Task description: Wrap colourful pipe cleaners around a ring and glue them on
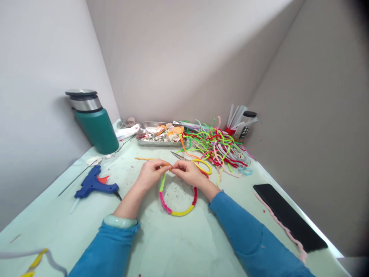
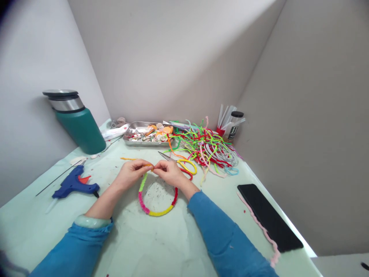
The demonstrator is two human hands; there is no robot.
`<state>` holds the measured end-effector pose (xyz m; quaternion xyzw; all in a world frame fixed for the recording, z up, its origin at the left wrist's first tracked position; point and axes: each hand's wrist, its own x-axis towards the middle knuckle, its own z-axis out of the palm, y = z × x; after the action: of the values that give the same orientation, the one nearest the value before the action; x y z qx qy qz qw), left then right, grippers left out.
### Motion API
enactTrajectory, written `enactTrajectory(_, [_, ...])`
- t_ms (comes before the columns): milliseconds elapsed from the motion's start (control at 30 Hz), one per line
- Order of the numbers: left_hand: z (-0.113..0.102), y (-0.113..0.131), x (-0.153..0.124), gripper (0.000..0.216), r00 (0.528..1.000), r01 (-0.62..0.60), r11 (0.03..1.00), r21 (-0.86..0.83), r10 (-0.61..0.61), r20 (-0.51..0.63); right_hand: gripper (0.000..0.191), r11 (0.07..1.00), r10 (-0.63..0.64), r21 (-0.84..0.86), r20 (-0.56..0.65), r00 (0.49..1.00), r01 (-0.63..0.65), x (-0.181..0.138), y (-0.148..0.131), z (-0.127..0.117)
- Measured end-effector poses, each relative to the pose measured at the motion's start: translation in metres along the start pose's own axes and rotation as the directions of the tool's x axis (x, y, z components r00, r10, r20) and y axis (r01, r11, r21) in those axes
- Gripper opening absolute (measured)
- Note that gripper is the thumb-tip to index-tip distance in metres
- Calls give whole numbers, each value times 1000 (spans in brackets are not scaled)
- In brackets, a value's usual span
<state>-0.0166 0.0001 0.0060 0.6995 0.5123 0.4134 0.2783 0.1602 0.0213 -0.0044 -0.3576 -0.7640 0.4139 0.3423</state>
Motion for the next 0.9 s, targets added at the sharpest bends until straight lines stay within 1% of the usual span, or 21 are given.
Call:
enactTrajectory(167, [0, 4, 0, 22, 999, 46, 999, 6, -46, 17, 16, 999, 6, -37, 33, 999, -5, -1, 3, 3])
enactTrajectory(233, [-1, 5, 0, 22, 995, 94, 996, -3, -94, 24, 14, 997, -12, -76, 30, 999, 14, -1, 3, 4])
enactTrajectory(333, [-2, 5, 0, 23, 979, 204, 978, -52, -203, 24, 13, 980, -92, -174, 28, 995, 96, -3, 0, 6])
enactTrajectory(433, [-2, 5, 0, 23, 938, 346, 924, -160, -344, 44, 12, 950, -165, -262, 37, 986, 169, -5, -3, 7])
enactTrajectory(500, [-2, 6, 0, 23, 900, 432, 867, -247, -430, 65, 12, 933, -192, -301, 39, 981, 195, -7, -4, 8])
enactTrajectory(567, [-2, 7, 0, 24, 867, 489, 801, -346, -491, 88, 10, 923, -215, -320, 33, 976, 214, -8, -5, 8])
enactTrajectory(633, [-1, 7, 0, 24, 845, 517, 738, -434, -521, 122, 10, 920, -234, -320, 18, 972, 227, -9, -5, 8])
enactTrajectory(700, [-1, 7, -1, 23, 836, 528, 692, -492, -526, 158, 11, 918, -249, -316, 5, 968, 238, -10, -6, 8])
enactTrajectory(800, [-1, 3, 0, 21, 836, 528, 660, -534, -514, 190, 14, 910, -280, -317, 4, 960, 266, -11, -7, 6])
enactTrajectory(900, [-1, 1, -1, 21, 834, 531, 645, -549, -512, 204, 18, 894, -333, -313, 17, 943, 321, -11, -7, 6])
